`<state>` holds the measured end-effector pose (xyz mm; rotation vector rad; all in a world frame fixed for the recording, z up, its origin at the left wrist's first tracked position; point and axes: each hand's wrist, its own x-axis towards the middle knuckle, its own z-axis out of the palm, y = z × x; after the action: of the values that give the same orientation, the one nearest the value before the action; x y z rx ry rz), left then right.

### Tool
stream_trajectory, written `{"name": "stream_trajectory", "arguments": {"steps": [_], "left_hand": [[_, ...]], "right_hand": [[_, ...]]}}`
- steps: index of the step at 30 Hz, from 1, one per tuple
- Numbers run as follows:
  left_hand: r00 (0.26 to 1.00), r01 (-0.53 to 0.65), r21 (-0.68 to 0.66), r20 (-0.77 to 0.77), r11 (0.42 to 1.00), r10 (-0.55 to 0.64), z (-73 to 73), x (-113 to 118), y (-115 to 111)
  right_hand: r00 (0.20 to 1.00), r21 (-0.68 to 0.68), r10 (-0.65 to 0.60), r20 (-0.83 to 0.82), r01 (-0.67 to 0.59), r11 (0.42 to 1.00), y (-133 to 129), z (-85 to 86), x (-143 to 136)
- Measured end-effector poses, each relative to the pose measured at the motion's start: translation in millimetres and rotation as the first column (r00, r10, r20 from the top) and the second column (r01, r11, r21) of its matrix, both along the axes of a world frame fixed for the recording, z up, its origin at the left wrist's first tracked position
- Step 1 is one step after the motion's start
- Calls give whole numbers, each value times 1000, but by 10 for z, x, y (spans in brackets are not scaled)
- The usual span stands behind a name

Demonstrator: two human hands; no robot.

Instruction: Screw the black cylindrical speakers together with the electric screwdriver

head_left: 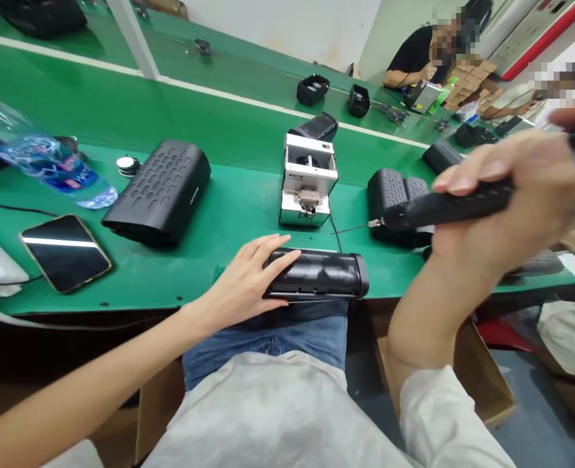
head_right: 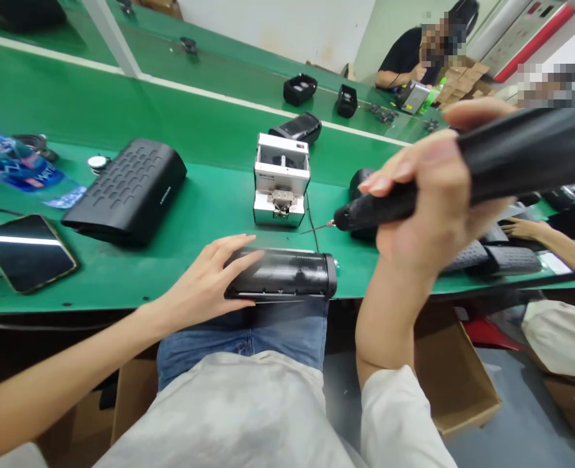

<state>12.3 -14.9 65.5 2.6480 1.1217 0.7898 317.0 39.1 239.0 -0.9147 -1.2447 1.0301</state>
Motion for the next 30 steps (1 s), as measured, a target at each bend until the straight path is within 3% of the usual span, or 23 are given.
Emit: {"name": "stream_trajectory", "arguments": {"steps": [4, 7, 10, 12, 18, 23, 30], "left_hand": [[945, -30, -143, 320, 989, 75, -331, -78, -56], [929, 27, -302, 359, 953, 87, -482, -127, -33], [926, 66, -375, 367, 925, 83, -563, -159, 6], [915, 75, -364, 396, 928, 82, -596, -162, 23], [912, 73, -375, 401, 924, 90, -612, -140, 20], [915, 29, -435, 374, 900, 151, -585, -120, 0], [921, 26, -403, 366, 915, 135, -633, -85, -10]], "right_hand": [[999, 74, 4, 37, -6, 997, 322, -12, -495], [997, 196, -68, 27, 62, 979, 577, 0, -748], [983, 422, -172, -69, 185, 887, 850, -16, -954], [980, 514, -177, -88, 197, 835, 1009, -57, -1054], [980, 494, -185, -77, 199, 847, 1297, -198, -1137], [970, 436, -239, -40, 232, 869, 1271, -208, -1087], [971, 414, -234, -56, 235, 879, 660, 17, -1226]]}}
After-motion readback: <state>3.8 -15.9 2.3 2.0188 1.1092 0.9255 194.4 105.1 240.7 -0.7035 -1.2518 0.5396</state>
